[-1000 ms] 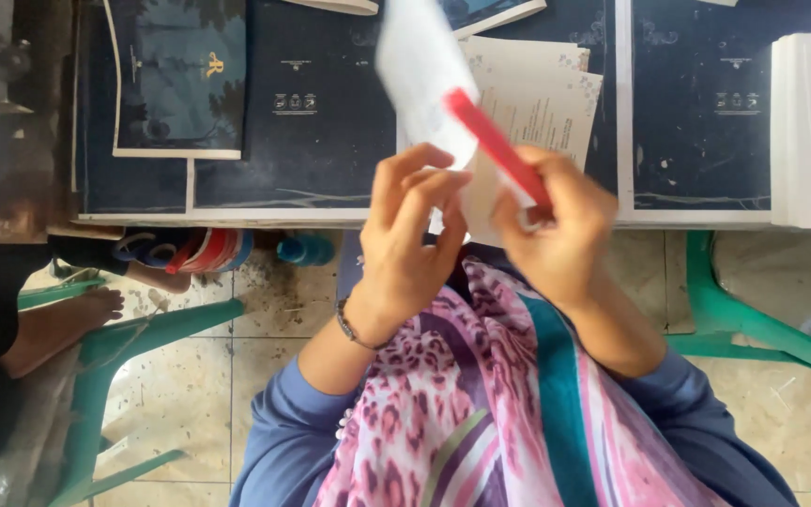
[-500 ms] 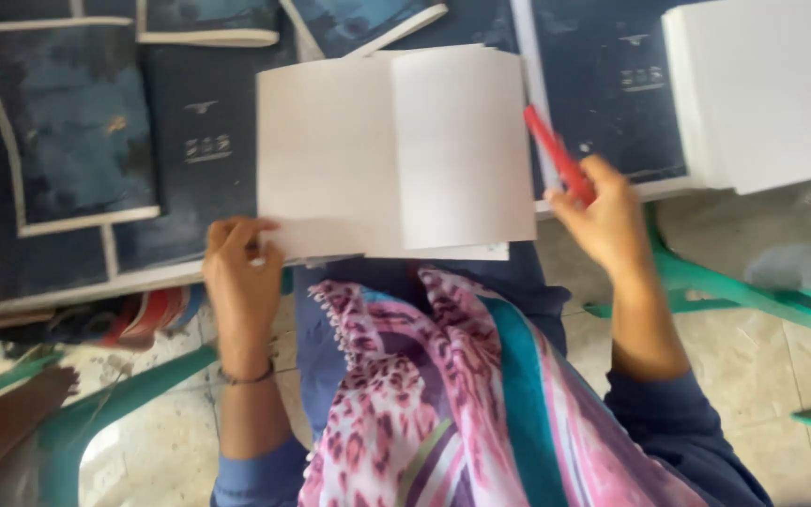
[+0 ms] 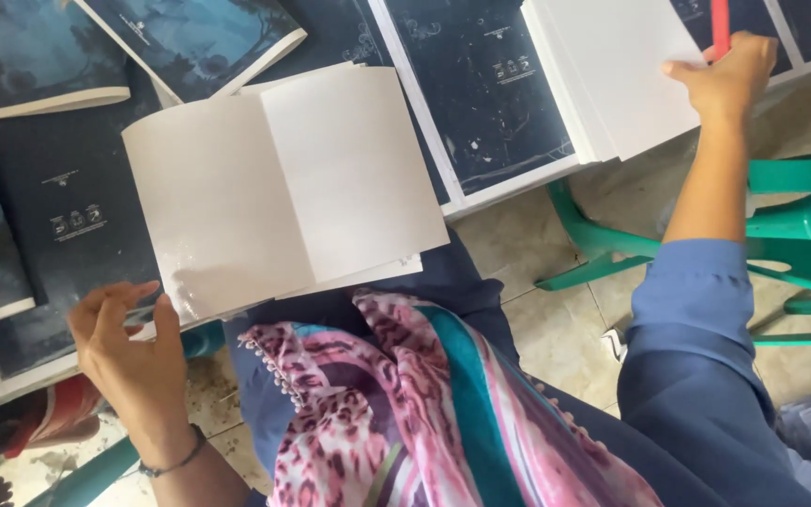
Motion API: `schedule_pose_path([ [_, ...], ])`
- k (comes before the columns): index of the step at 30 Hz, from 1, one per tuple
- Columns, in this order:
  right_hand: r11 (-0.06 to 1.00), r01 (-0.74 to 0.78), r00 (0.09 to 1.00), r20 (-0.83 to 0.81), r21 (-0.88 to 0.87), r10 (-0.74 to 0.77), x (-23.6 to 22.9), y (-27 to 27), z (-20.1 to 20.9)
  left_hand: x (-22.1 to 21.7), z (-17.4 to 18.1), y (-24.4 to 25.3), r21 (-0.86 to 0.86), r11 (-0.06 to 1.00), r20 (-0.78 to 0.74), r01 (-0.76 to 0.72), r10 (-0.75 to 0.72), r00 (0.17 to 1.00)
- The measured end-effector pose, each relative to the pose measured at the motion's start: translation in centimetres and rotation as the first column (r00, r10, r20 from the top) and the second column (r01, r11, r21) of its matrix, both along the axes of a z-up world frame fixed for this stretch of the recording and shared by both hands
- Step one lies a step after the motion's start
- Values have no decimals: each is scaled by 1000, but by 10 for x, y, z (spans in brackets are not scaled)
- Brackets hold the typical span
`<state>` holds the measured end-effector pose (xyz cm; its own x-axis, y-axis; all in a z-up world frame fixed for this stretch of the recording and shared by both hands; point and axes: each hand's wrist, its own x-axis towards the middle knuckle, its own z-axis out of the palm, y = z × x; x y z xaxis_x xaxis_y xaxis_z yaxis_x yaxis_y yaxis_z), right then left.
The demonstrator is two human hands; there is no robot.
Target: The person inserts a stack of white papers into a dark blue book cover, closes the cover, and places the assembled book on a pile. This process is repeated multiple times with new covers and paper stacks.
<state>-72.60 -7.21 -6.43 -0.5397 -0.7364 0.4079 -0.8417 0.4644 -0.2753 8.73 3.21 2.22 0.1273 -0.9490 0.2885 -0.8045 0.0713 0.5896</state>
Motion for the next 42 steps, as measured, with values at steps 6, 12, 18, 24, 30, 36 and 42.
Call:
schedule_pose_path([
  [6, 992, 46, 973, 231, -118, -18, 19, 22, 21, -20, 4, -14, -53, 995, -29, 86, -87, 996],
  [12, 984, -128, 518, 838, -125, 173, 166, 78, 32, -68, 22, -25, 25, 949, -319, 315, -291, 902],
  [18, 828, -368, 362, 756, -422, 546, 382, 77, 97, -108, 22, -34, 87, 863, -425, 498, -420, 802],
  [24, 834, -473, 409, 767, -285, 494, 418, 62, 100, -99, -9, -41, 146, 905, -212, 399, -365, 906],
  [30, 829, -513, 431, 767, -225, 475, 424, 56, 94, -98, -31, -45, 162, 927, -41, 338, -336, 941],
  [36, 834, -511, 443, 767, -209, 464, 421, 54, 84, -98, -31, -44, 157, 928, 15, 338, -344, 939],
  [42, 844, -492, 574, 649, -214, 499, 392, 45, 35, -99, -13, -40, 156, 922, 60, 354, -367, 928],
])
